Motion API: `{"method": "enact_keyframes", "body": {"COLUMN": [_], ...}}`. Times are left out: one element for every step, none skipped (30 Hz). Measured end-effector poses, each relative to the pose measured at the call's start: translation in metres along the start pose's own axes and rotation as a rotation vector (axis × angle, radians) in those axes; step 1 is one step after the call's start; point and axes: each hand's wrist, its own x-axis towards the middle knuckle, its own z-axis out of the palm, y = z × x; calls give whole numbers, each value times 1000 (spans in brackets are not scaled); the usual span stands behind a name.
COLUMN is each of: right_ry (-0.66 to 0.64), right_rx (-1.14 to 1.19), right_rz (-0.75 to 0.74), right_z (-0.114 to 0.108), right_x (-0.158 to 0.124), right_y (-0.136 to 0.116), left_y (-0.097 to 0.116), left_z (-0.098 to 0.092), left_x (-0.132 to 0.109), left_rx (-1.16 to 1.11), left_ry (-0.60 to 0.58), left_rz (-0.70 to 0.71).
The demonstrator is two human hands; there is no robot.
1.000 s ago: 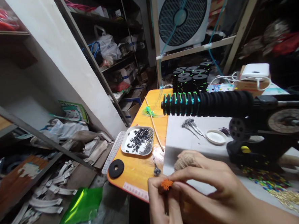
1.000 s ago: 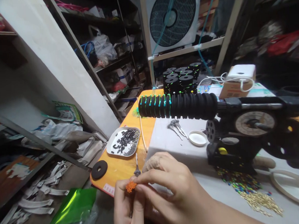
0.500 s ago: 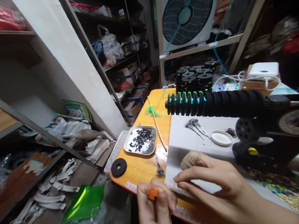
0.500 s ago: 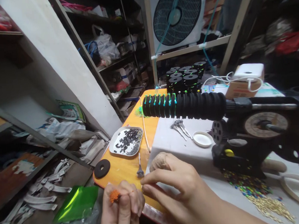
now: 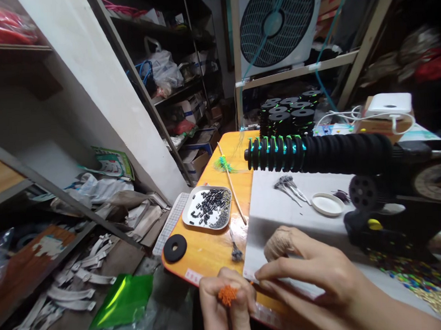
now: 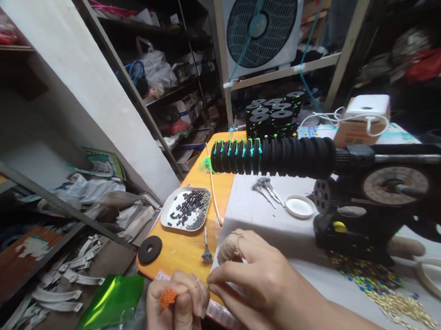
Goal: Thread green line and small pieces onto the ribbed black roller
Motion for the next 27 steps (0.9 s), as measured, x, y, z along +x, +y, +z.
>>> {"method": "enact_keyframes", "body": {"right_ry": [1,1,4,6,4,2,0,-2,0,9,22,32,47,62,80,95,111,127,139,146,154,157,161,159,158,155,151], "right_rx": [3,6,6,7,8,10,9,9,12,21,32,46,65,85,107,129,149,168,182,192,200,206,208,210,210,213,216], "right_rz": [-1,0,3,8,8,9,10,11,14,13,15,18,17,18,18,19,23,23,26,28,30,29,28,32,40,50,63], "right_z": [0,0,0,0,0,0,0,0,1,1,1,1,1,1,2,2,2,3,3,2,2,1,0,-1,-2,-4,-5], "right_x": [0,1,1,1,1,1,1,1,1,1,1,2,2,2,3,3,4,4,4,5,5,6,6,6,7,7,7], "right_y": [0,0,0,0,0,0,0,0,1,1,1,2,2,3,3,4,5,5,6,6,6,6,6,6,5,5,5], "left_y": [1,2,2,2,2,2,2,2,2,1,1,1,0,0,0,0,-1,-1,-1,-2,-2,-2,-2,-2,-1,-1,-1], "left_z": [2,4,5,6,7,7,7,7,7,7,7,8,8,9,10,10,11,12,13,13,13,14,14,14,13,13,12], "left_x": [-1,-1,-2,-2,-2,-2,-2,-2,-2,-2,-3,-3,-4,-5,-5,-6,-6,-7,-7,-7,-7,-7,-7,-7,-7,-6,-6], "left_rx": [-5,-8,-10,-11,-13,-16,-20,-25,-30,-35,-39,-42,-46,-50,-54,-56,-58,-61,-65,-69,-76,-82,-88,-92,-95,-97,-97], "left_ry": [10,21,29,36,42,46,48,49,51,55,58,60,61,61,61,61,62,64,67,68,69,69,69,69,69,69,69], "left_rz": [-8,-16,-23,-31,-38,-43,-48,-52,-56,-62,-69,-76,-84,-94,-101,-107,-110,-111,-111,-109,-108,-109,-113,-116,-118,-118,-119]}}
